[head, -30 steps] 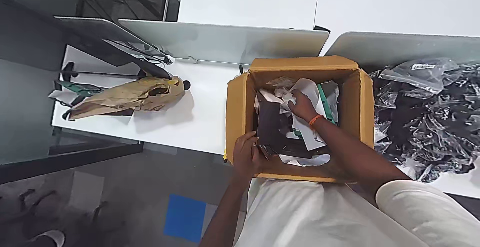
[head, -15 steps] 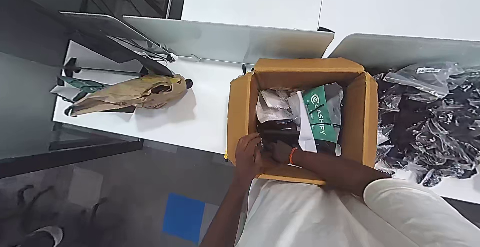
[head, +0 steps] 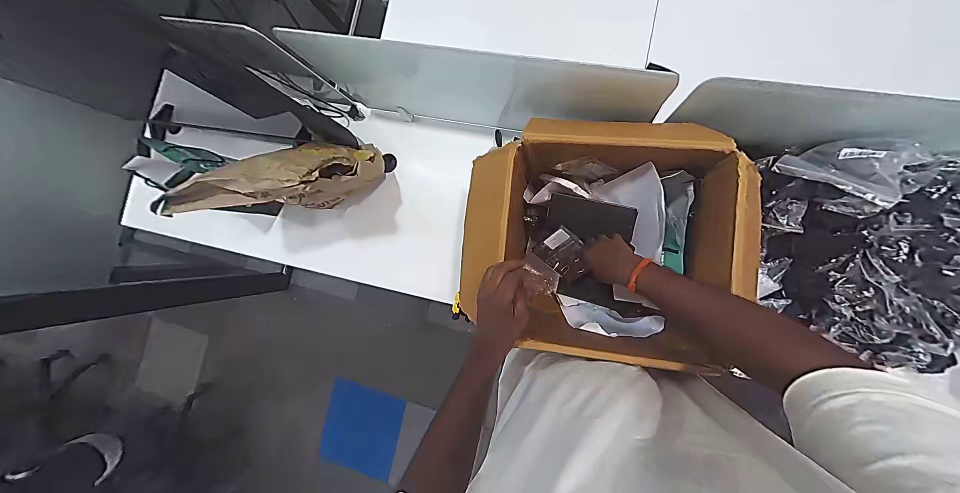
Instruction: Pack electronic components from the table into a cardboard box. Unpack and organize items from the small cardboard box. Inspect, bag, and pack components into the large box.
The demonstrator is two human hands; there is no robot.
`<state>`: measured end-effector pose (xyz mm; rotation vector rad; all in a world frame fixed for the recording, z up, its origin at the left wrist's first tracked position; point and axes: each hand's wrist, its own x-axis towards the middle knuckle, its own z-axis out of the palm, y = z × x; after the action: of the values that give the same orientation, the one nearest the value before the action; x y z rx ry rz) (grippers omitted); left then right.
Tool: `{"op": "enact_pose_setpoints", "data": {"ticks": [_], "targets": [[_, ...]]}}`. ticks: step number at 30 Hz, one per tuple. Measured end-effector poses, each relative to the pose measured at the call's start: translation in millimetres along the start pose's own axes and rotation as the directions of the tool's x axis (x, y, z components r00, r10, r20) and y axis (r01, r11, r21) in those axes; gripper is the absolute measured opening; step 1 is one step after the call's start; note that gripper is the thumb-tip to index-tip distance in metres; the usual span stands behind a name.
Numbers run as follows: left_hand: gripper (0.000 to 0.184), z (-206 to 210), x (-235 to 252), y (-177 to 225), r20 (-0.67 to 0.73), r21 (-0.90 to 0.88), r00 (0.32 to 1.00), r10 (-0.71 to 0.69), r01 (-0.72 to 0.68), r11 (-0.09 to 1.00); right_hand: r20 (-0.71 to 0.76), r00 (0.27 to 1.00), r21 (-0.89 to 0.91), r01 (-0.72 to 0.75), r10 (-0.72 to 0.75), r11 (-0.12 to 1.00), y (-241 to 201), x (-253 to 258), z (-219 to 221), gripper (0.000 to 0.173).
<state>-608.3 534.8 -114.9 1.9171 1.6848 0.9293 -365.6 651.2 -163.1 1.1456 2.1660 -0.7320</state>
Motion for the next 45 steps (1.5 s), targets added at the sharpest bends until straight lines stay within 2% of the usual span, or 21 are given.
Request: {"op": "enact_pose_setpoints", "data": {"ticks": [5,7,10,12,14,16,17,18,20,23,24,25,27,29,31,33,36,38,40,43,45], "targets": [[0.027,0,1,1,0.014,-0.003,1.0,-0.016,0.016,1.0,0.094,0.983,0.07,-0.163,0.156,0.984,24,-68,-5,0.03],[0.027,1,1,1,0.006,0.013,1.0,0.002,-0.002,1.0,0.001,0.989,0.09,-0.151,0.151,0.984,36,-97,-3,0.03],[0.025,2,0,4,-0.046,0.05,0.999,0.012,-0.01,0.999,-0.304,0.952,0.194,0.013,0.048,0.981,49,-148,2,0.036],[0.025,0,1,7,-0.109,0.149,0.994,-0.014,0.03,0.988,-0.575,0.812,0.256,0.06,0.102,0.965,57,-179,11,0.037],[0.039,0,1,4,-0.154,0.249,0.982,-0.109,0.145,0.958,-0.728,0.629,0.355,0.003,0.274,0.935,67,-208,23,0.04],[0.064,1,4,-2,-0.109,0.28,0.942,-0.317,0.335,0.9,-0.763,0.456,0.489,-0.056,0.458,0.871,82,-227,44,0.057],[0.074,0,9,-1,-0.036,0.262,0.889,-0.456,0.449,0.854,-0.719,0.428,0.575,-0.077,0.548,0.815,89,-232,56,0.072],[0.077,-2,17,1,0.038,0.244,0.825,-0.564,0.54,0.806,-0.646,0.438,0.663,-0.084,0.625,0.744,93,-236,68,0.089],[0.065,-3,32,5,0.157,0.204,0.739,-0.655,0.625,0.754,-0.432,0.55,0.829,-0.069,0.714,0.555,94,-238,93,0.11],[0.047,-7,48,8,0.257,0.146,0.703,-0.663,0.65,0.746,-0.16,0.782,0.976,0.033,0.602,0.215,81,-228,119,0.105],[0.045,-10,53,8,0.269,0.131,0.707,-0.654,0.646,0.752,-0.147,0.825,0.985,0.071,0.545,0.158,75,-223,124,0.106],[0.042,-13,61,11,0.29,0.108,0.716,-0.635,0.635,0.765,-0.171,0.846,0.981,0.098,0.504,0.168,70,-217,127,0.111],[0.043,-23,83,17,0.385,0.02,0.748,-0.541,0.579,0.815,-0.26,0.84,0.961,0.178,0.476,0.21,62,-207,129,0.111],[0.047,-33,104,-1,0.476,-0.186,0.812,-0.337,0.468,0.864,-0.319,0.809,0.946,0.244,0.494,0.212,60,-198,123,0.103],[0.048,-48,108,-12,0.501,-0.385,0.844,-0.191,0.415,0.824,-0.321,0.791,0.947,0.255,0.522,0.196,61,-192,118,0.097],[0.047,-54,95,-31,0.476,-0.463,0.858,-0.19,0.429,0.776,-0.301,0.795,0.953,0.228,0.526,0.201,61,-189,117,0.098],[0.044,-44,46,-92,0.283,-0.388,0.886,-0.368,0.457,0.801,-0.276,0.784,0.958,0.18,0.557,0.221,55,-188,116,0.096],[0.045,-31,3,-152,0.175,-0.203,0.827,-0.534,0.561,0.802,-0.261,0.77,0.961,0.149,0.583,0.234,53,-189,114,0.093],[0.06,-18,-41,-195,0.209,-0.019,0.706,-0.677,0.695,0.719,-0.247,0.762,0.963,0.127,0.598,0.237,49,-192,112,0.089],[0.096,14,-83,-222,0.33,0.206,0.545,-0.771,0.756,0.622,-0.228,0.739,0.966,0.091,0.634,0.241,44,-194,109,0.086],[0.118,32,-93,-223,0.355,0.327,0.53,-0.77,0.701,0.634,-0.215,0.711,0.971,0.082,0.67,0.224,37,-192,108,0.085]]}}
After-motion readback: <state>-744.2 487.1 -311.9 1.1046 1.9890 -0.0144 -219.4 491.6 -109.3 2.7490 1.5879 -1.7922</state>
